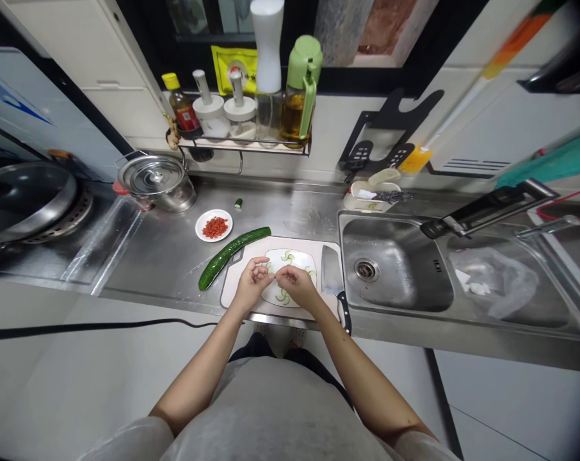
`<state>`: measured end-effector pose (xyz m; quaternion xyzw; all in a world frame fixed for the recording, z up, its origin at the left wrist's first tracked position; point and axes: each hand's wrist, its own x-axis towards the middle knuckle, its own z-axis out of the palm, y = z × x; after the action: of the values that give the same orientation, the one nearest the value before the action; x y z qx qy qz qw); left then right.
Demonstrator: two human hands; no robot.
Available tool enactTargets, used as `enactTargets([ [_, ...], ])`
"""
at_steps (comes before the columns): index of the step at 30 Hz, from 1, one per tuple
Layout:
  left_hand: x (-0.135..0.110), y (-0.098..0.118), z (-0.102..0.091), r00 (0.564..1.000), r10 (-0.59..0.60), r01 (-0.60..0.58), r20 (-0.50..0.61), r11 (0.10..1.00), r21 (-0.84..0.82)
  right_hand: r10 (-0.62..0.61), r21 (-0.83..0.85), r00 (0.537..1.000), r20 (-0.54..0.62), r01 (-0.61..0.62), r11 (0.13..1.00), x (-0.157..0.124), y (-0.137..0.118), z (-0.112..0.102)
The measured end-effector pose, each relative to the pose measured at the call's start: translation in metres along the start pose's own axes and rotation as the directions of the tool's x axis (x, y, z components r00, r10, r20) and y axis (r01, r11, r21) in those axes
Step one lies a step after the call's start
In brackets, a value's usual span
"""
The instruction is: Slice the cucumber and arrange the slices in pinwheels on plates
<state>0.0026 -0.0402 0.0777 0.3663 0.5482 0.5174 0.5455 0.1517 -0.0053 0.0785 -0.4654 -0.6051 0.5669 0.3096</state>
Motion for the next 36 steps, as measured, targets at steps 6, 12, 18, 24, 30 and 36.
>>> enactTargets([
  [6, 0.006, -0.023, -0.009, 0.998, 0.052, -0.045, -0.026, 0.972, 0.229, -0.025, -0.158, 0.995, 0.094, 0.040, 0.987, 0.013, 0.027, -0.002],
  [12, 0.012, -0.057, -0.021, 0.997, 0.010, 0.027, -0.077, 0.884, 0.467, 0.027, -0.423, 0.959, 0.282, 0.099, 0.901, 0.035, 0.043, -0.005],
  [18, 0.027, -0.061, -0.021, 0.989, 0.019, 0.071, -0.146, 0.802, 0.593, 0.067, -0.558, 0.962, 0.265, 0.096, 0.824, 0.056, 0.041, 0.001],
  [24, 0.037, -0.057, -0.021, 0.984, 0.004, 0.125, -0.180, 0.704, 0.699, 0.117, -0.628, 0.968, 0.220, 0.049, 0.777, 0.064, 0.042, 0.007],
  [30, 0.038, -0.055, -0.020, 0.987, 0.005, 0.116, -0.160, 0.661, 0.741, 0.132, -0.678, 0.963, 0.235, 0.066, 0.732, 0.065, 0.043, 0.009],
  [36, 0.038, -0.051, -0.019, 0.991, 0.014, 0.096, -0.135, 0.630, 0.771, 0.136, -0.714, 0.964, 0.226, 0.069, 0.697, 0.066, 0.041, 0.012],
])
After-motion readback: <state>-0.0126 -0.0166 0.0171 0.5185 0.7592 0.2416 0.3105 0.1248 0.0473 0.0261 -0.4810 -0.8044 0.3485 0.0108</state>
